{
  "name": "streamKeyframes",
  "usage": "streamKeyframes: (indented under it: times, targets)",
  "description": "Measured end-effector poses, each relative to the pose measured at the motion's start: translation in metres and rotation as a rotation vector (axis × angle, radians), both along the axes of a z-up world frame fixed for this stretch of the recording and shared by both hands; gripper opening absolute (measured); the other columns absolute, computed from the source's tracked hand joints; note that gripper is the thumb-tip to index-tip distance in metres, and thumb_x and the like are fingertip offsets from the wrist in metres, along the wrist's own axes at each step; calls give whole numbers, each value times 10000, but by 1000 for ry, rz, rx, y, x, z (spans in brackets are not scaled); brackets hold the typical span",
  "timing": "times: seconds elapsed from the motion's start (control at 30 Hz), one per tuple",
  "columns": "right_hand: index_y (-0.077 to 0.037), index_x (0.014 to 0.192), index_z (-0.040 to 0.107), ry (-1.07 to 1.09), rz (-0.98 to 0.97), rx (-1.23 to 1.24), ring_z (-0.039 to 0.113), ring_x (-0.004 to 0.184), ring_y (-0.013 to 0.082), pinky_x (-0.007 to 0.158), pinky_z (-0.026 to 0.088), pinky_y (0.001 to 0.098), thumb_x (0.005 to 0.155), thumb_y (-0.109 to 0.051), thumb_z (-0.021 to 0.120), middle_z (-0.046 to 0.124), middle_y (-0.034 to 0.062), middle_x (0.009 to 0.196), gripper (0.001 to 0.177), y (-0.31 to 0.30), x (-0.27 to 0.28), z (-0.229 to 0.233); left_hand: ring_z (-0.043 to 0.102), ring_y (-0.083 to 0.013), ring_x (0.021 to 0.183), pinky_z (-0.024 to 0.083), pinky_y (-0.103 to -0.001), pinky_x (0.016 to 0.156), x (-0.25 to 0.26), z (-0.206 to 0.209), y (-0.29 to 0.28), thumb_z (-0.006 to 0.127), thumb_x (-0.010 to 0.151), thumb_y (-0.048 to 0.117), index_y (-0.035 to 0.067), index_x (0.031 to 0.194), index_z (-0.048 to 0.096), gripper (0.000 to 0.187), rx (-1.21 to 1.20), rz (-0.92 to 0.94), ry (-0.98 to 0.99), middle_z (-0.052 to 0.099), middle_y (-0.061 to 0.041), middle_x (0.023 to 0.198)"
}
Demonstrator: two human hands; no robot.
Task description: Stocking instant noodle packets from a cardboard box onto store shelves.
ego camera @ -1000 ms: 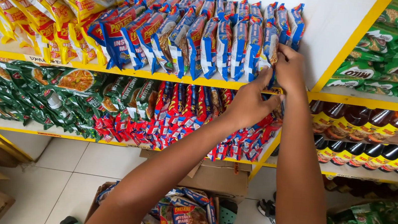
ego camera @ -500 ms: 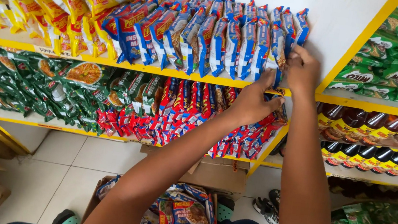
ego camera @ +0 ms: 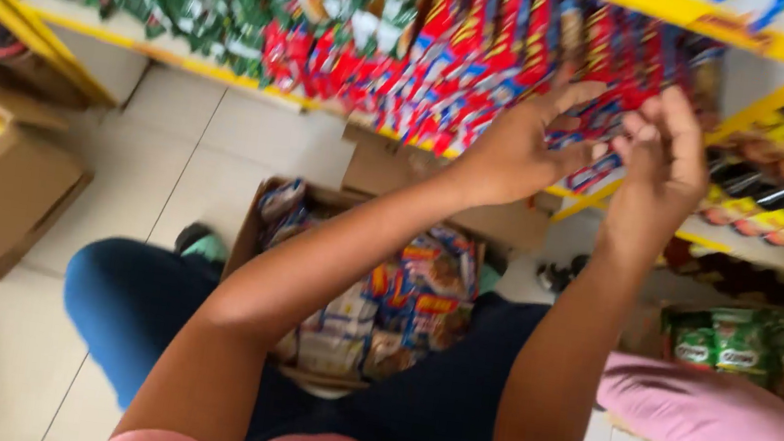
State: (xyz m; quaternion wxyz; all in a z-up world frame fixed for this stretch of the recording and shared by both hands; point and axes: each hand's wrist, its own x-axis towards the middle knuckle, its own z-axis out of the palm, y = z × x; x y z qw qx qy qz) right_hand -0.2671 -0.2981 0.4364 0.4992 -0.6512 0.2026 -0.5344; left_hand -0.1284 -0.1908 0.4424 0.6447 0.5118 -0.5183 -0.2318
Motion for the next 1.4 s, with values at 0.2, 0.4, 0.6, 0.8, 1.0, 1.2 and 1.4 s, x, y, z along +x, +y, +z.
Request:
streamKeyframes:
  times: [0.2,0.4,0.6,0.8,1.0,1.2,1.4]
  targets:
    - [14,1357,675,110,210,180,633,1090,142,982,559,300,1099,-130,718,660,58,1206,298,77,36,-152,661,-246,1247,566,-352,1012,41,-122,82,750,954,181,-3,1472,500,604,92,46,94,629,-173,1419]
    - [-32,1381,607,249,354,506,692,1063,146,853,540,278,1015,-161,616,694,59,1223,388,149,73,-285,671,-191,1159,557,-327,969,74,-243,163,730,943,183,-21,1383,555,515,372,165,394,681,-157,1290]
    - [-38,1338,621,385,420,813,699,988,176,805,557,302,980,-46,586,705,78,1186,360,198,88,-412,688,-173,1081,546,-306,944,103,-441,199,726,944,161,-25,1253,655,368,447,343,509,742,-112,1162]
    - [-61,1309,670,598,466,881,707,926,157,763,565,297,973,-34,546,713,55,1103,359,249,80,-477,729,-286,1043,556,-380,924,118,-501,226,695,906,251,13,1147,720,339,700,595,147,755,-163,1101]
    - [-36,1341,644,832,485,519,695,860,200,753,550,318,973,-82,618,749,135,1034,372,267,74,-512,642,-422,1159,495,-513,994,120,-481,253,588,894,301,120,1147,716,336,1210,628,58,703,-198,1203]
    - [-45,1420,546,872,514,537,684,1143,250,902,560,362,918,-79,655,692,184,1261,515,272,78,-538,570,-442,1265,332,-681,1075,120,-488,255,538,907,296,155,1231,637,367,1432,555,22,650,-200,1310]
    - [-87,1483,470,937,566,533,588,1277,302,927,551,406,870,2,670,563,213,1434,651,269,86,-463,557,-425,1299,275,-720,1104,122,-479,257,523,908,286,189,1259,658,388,1455,528,24,642,-172,1350]
